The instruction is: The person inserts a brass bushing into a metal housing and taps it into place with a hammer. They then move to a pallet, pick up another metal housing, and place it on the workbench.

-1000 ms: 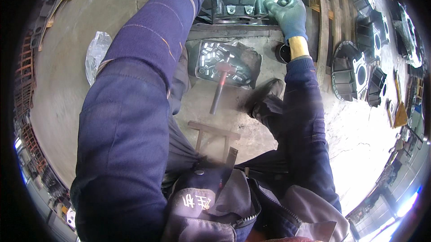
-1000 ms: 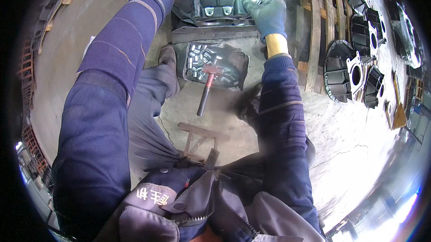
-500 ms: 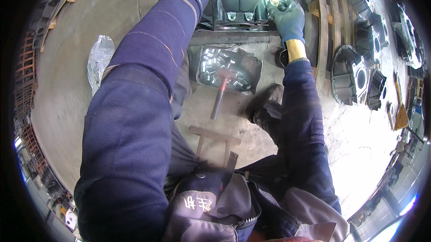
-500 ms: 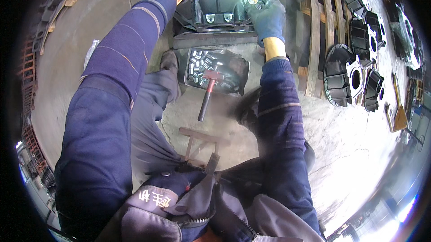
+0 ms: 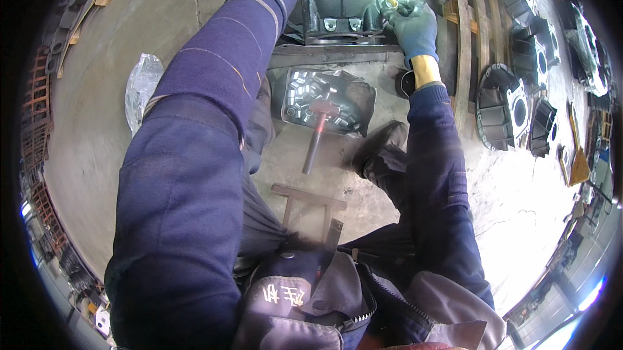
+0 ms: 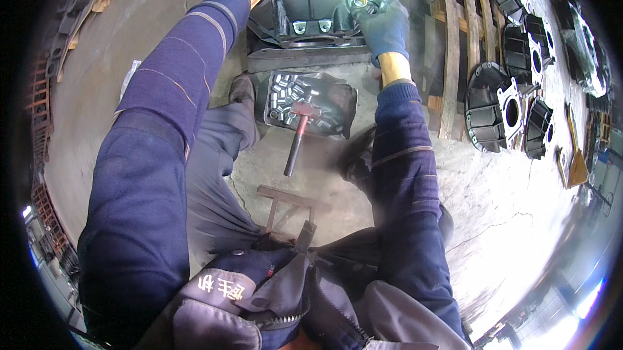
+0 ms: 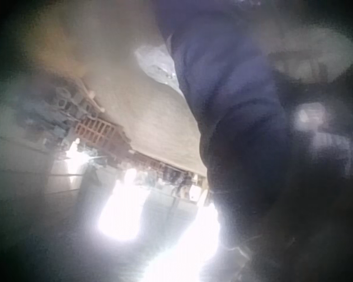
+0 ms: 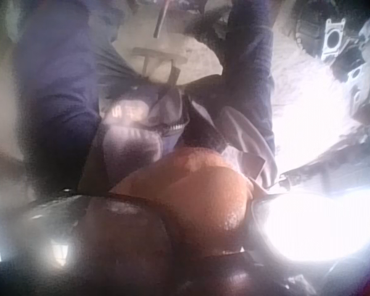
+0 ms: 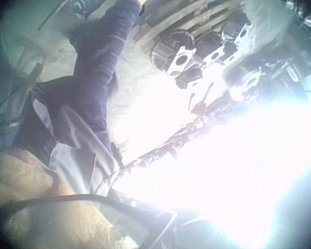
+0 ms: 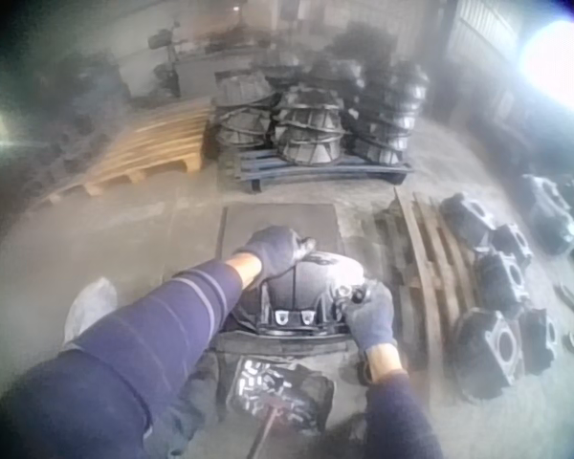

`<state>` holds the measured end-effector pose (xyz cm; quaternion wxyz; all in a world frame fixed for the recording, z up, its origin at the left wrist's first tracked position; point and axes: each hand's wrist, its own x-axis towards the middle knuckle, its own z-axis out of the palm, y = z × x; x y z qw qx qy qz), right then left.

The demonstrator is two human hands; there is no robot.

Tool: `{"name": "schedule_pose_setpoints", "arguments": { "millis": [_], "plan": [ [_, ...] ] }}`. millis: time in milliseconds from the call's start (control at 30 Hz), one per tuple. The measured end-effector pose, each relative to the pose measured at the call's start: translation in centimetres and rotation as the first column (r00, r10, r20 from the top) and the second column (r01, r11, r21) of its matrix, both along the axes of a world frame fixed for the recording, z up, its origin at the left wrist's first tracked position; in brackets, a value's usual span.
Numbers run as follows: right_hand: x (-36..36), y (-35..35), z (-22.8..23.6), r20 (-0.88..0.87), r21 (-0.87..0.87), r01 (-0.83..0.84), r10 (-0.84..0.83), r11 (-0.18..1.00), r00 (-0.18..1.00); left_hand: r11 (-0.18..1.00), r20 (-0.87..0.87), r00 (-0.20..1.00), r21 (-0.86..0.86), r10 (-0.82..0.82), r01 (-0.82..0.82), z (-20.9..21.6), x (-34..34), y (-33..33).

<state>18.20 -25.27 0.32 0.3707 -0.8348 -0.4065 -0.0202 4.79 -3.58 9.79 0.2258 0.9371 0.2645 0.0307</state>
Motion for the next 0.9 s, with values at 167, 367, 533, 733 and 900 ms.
{"name": "schedule_pose_setpoints", "arguments": {
  "millis": [167,367,533,733,900],
  "plan": [
    [0.3,-0.1,-0.1,-0.119,-0.032,-0.006,0.002,0.999,0.993,0.999,0.0,1.0,0.033,-0.003,0.003,-0.8,0.5,0.4],
    [-0.8,-0.1,1.4,-0.182,-0.036,-0.022,0.016,0.999,0.983,0.997,0.043,0.999,0.07,-0.021,0.018,-2.0,0.7,0.8],
    [-2.8,-2.5,0.4,-0.488,0.292,0.039,0.114,0.956,0.865,0.996,0.017,1.0,0.082,-0.018,0.017,-2.1,0.7,0.9],
    [-12.7,-10.6,-9.4,-0.624,0.192,0.294,-0.115,0.936,0.773,0.997,0.036,0.999,0.074,-0.028,0.025,-1.5,0.4,0.9],
    [-23.9,-16.7,-16.1,-0.75,-0.356,0.072,-0.33,0.932,0.573,0.993,0.079,0.995,0.106,-0.067,0.059,-2.1,0.7,1.1]
  ]
}}
